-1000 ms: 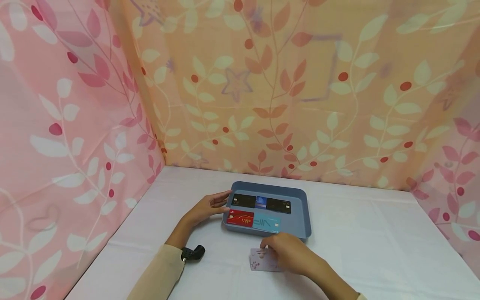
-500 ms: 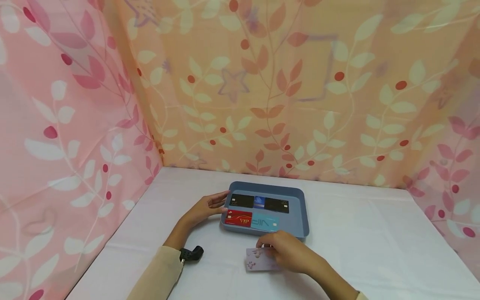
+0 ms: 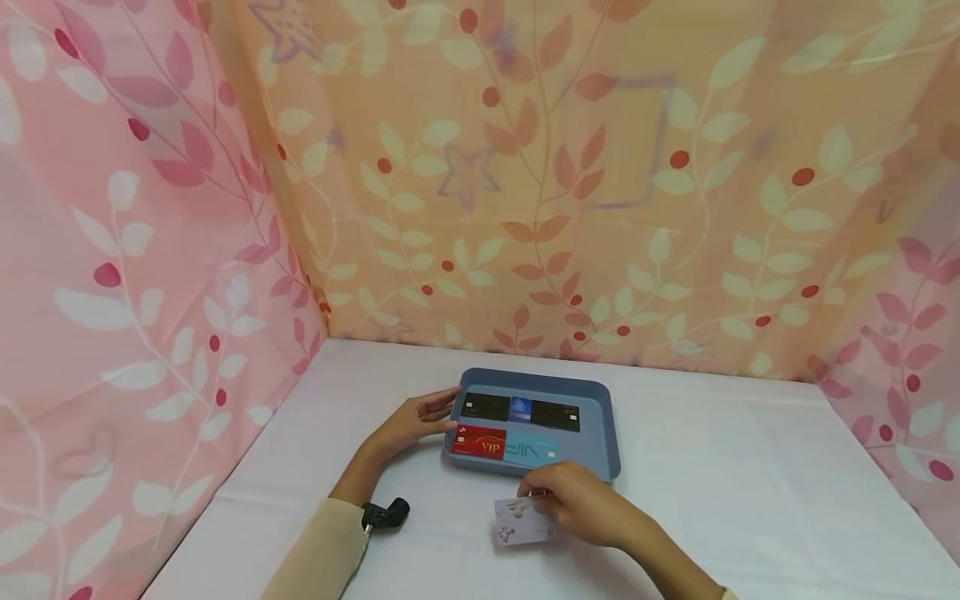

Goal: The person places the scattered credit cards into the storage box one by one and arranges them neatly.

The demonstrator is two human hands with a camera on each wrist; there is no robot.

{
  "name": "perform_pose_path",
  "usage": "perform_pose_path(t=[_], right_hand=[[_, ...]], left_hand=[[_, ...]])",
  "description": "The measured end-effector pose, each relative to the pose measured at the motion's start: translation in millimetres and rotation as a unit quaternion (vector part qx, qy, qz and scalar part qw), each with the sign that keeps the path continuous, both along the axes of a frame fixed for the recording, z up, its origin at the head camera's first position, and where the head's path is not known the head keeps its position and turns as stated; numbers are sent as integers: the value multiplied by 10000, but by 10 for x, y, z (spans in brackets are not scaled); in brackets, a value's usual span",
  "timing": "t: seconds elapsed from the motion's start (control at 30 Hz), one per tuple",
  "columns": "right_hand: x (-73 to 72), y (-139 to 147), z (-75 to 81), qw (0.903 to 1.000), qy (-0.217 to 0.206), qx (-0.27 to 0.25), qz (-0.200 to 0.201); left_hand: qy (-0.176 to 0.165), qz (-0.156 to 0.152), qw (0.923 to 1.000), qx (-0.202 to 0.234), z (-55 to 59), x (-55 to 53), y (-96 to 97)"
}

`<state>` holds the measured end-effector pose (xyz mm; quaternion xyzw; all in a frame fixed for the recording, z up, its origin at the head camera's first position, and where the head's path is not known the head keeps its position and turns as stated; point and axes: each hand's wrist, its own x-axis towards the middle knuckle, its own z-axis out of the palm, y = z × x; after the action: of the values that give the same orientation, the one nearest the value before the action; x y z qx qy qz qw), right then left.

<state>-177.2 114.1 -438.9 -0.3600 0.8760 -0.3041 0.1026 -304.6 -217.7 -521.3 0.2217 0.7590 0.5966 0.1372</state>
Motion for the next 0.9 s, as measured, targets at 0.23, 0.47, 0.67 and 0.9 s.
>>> perform_pose_path(t=[0.23,0.47,0.67,0.9], right_hand=[[4,38,6,9997,11,-238,114],[-32,107,85,9991,-169,-381,5],[-102,200,172,9982,-400,-449,-30],[-202,287,297,9991,-173,-384,-11]], left_hand=[[-17,-68,10000,13,-30,14,3],[30,24,10000,-38,-7,-13,11],[23,-5,10000,-83,3,-14,12],[28,3,9999,-105,2,1,-3]])
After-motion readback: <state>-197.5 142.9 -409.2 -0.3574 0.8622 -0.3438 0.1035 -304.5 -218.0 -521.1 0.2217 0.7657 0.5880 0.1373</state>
